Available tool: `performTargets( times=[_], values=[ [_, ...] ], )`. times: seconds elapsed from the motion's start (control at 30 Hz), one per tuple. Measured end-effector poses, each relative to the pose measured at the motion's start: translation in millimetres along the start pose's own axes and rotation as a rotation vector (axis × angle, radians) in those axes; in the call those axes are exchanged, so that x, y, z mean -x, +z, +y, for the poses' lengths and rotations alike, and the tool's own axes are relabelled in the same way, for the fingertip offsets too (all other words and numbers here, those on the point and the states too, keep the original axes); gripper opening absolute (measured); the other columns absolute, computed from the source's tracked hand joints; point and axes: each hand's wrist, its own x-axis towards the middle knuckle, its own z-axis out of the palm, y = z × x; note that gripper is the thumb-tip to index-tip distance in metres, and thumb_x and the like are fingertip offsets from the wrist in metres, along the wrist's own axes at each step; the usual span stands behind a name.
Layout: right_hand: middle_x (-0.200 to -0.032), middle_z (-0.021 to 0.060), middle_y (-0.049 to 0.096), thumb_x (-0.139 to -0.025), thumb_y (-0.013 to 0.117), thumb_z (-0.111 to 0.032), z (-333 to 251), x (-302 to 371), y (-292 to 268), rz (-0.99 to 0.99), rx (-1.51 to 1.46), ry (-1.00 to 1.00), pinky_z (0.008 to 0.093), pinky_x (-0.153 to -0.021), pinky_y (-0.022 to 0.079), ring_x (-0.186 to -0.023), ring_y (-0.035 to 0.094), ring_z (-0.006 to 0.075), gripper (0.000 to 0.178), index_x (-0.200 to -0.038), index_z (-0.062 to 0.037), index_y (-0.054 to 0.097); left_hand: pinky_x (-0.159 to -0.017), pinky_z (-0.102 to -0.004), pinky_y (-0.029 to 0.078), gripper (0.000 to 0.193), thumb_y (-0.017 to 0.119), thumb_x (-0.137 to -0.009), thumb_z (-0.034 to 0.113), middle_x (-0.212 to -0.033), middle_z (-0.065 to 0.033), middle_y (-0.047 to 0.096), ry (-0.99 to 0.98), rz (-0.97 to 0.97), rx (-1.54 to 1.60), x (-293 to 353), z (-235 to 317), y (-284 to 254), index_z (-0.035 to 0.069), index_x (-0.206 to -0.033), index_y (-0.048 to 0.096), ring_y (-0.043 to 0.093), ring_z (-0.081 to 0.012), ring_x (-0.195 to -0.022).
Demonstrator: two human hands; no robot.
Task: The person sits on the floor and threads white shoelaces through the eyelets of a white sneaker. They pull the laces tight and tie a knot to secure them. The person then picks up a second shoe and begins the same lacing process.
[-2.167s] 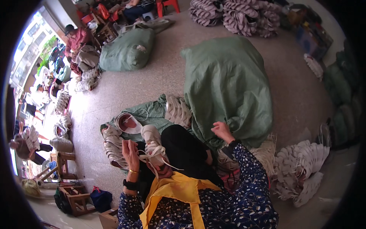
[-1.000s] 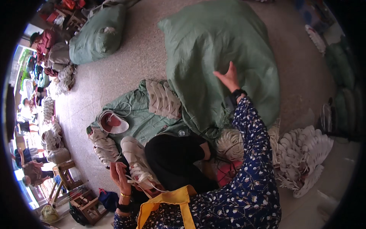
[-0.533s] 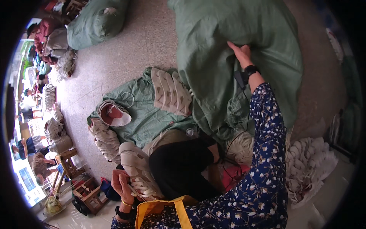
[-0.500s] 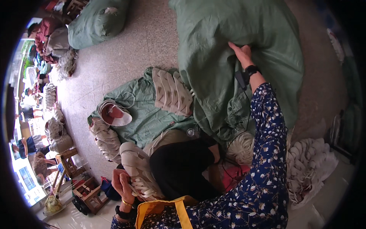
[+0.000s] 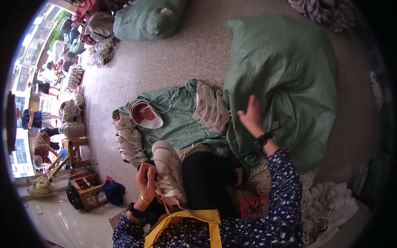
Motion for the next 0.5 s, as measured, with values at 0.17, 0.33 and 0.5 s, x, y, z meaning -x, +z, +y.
performTargets(
  times=[0.17,0.33,0.5],
  values=[
    [-0.111,0.0214,0.071,-0.08,0.083,-0.023,-111,43,-8,-0.522,-0.697,-0.022,0.038,-0.089,0.057,-0.101,0.071,0.0325,0.071,-0.137,0.0066,0.054,-0.062,-0.0362,0.045,0.018,0.059,-0.098,0.015,-0.072,-0.0124,0.056,0.063,0.06,0.029,3,-8,5,0.001,-0.087,0.056,0.055,-0.0259,-0.063],
    [-0.1,0.0115,0.074,-0.088,0.08,-0.018,-184,51,-29,-0.808,-0.924,-0.064,0.0302,-0.079,0.057,-0.09,0.07,0.0135,0.064,-0.137,0.0104,0.053,-0.059,-0.0421,0.042,0.022,0.059,-0.1,0.018,-0.069,-0.0158,0.053,0.111,0.107,0.05,-2,-14,12,0.001,-0.086,0.053,0.053,-0.0357,-0.062],
    [-0.094,0.0089,0.074,-0.092,0.075,-0.014,-276,9,-84,-0.509,-0.984,-0.344,0.0277,-0.078,0.056,-0.087,0.069,0.0103,0.05,-0.133,0.0088,0.057,-0.059,-0.0451,0.042,0.023,0.059,-0.1,0.02,-0.07,-0.0176,0.054,0.147,0.135,0.031,-4,-10,12,0.002,-0.087,0.052,0.054,-0.0396,-0.065]
  ],
)
